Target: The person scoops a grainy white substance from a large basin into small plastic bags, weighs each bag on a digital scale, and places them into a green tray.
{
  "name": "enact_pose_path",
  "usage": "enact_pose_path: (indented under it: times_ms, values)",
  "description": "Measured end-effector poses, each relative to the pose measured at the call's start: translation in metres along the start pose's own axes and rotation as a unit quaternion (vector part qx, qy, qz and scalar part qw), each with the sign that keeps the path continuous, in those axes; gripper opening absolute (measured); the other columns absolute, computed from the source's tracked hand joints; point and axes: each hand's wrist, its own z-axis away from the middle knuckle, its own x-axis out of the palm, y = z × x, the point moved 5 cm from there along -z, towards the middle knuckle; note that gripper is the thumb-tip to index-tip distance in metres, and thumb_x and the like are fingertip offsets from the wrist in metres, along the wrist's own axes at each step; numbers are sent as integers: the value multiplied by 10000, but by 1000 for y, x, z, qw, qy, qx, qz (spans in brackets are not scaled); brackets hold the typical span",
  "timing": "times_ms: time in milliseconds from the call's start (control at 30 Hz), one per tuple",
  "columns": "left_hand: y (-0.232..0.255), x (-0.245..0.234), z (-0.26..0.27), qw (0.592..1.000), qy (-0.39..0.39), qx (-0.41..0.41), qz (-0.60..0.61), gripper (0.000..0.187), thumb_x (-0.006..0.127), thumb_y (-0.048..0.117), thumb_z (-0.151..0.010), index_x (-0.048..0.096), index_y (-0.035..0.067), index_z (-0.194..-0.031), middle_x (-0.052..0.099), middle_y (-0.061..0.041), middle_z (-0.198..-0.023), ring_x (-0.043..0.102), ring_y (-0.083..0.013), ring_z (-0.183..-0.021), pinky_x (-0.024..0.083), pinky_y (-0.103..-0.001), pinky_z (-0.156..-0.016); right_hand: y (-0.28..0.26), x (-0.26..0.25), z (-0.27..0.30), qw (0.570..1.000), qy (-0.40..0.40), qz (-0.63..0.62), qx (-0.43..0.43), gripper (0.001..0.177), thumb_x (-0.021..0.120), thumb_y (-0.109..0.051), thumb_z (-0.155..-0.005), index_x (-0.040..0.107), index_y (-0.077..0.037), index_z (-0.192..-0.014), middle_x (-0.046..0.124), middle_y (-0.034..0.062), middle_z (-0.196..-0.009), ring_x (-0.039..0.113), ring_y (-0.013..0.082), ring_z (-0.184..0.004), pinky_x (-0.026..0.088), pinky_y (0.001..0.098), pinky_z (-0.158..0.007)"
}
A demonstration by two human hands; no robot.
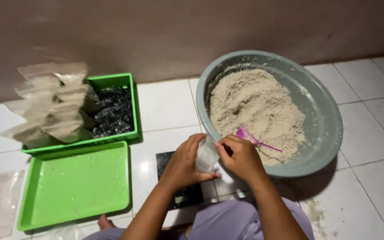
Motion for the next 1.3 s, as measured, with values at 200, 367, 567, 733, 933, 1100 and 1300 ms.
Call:
enact_pose_path:
  times_ms: [200, 367, 567, 733, 933, 1100, 1300]
  values:
    - [-3, 10, 5, 999, -10, 13, -44, 1232, 946, 258, -542, 226, -27, -1501, 401, -260, -1450, 400, -437, -1349, 294, -568, -1121, -16, -4, 2, 1000, -11, 8, 16, 138, 624, -174, -924, 728, -131, -844, 692, 58, -694, 707, 257, -679, 569, 325, -614]
    - [-17, 1, 0, 997, 55, -37, 33, 1126, 951, 275, -555, 325, -32, -1440, 485, -237, -1361, 489, -433, -1270, 370, -566, -1089, 21, -47, -21, 969, -109, 22, 220, 336, 526, -259, -971, 693, 9, -1083, 704, 312, -981, 648, 507, -1002, 512, 580, -865]
    - [-40, 5, 1, 993, 95, -49, 43, 1027, 970, 295, -494, 471, 38, -1354, 520, -144, -1318, 545, -379, -1236, 451, -493, -1069, 184, -12, -4, 824, -283, 263, 414, 595, 634, -470, -860, 713, 35, -1165, 706, 268, -1160, 623, 393, -1202, 485, 506, -1002]
    - [-51, 4, 0, 991, 94, -81, 55, 1077, 983, 315, -458, 491, 93, -1390, 550, -149, -1308, 553, -389, -1235, 462, -494, -1069, 199, 15, 4, 819, -302, 221, 435, 310, 710, -278, -781, 788, -10, -916, 758, 217, -896, 715, 358, -1023, 562, 460, -864]
    - [-49, 2, 1, 988, 74, -124, 62, 1153, 996, 288, -440, 444, 127, -1439, 515, -178, -1314, 547, -443, -1219, 486, -547, -1021, 203, -49, -5, 830, -195, 237, 466, 475, 674, -237, -763, 707, -9, -1178, 711, 288, -1090, 642, 441, -1128, 515, 572, -913]
    - [-40, 0, 2, 988, 67, -125, 55, 1197, 992, 264, -473, 364, 47, -1468, 498, -225, -1322, 525, -452, -1246, 475, -540, -1028, 258, -56, 21, 817, -139, 238, 507, 508, 664, -219, -759, 680, -13, -1223, 695, 267, -1150, 622, 423, -1166, 502, 583, -909]
    - [-31, 5, 2, 993, 59, -101, 25, 1088, 987, 289, -505, 434, 37, -1407, 487, -197, -1315, 542, -445, -1221, 505, -541, -995, 161, -28, 16, 708, -179, -172, 661, 589, 234, 59, -891, 681, -96, -1242, 752, 97, -991, 245, 111, -394, 204, 293, -381]
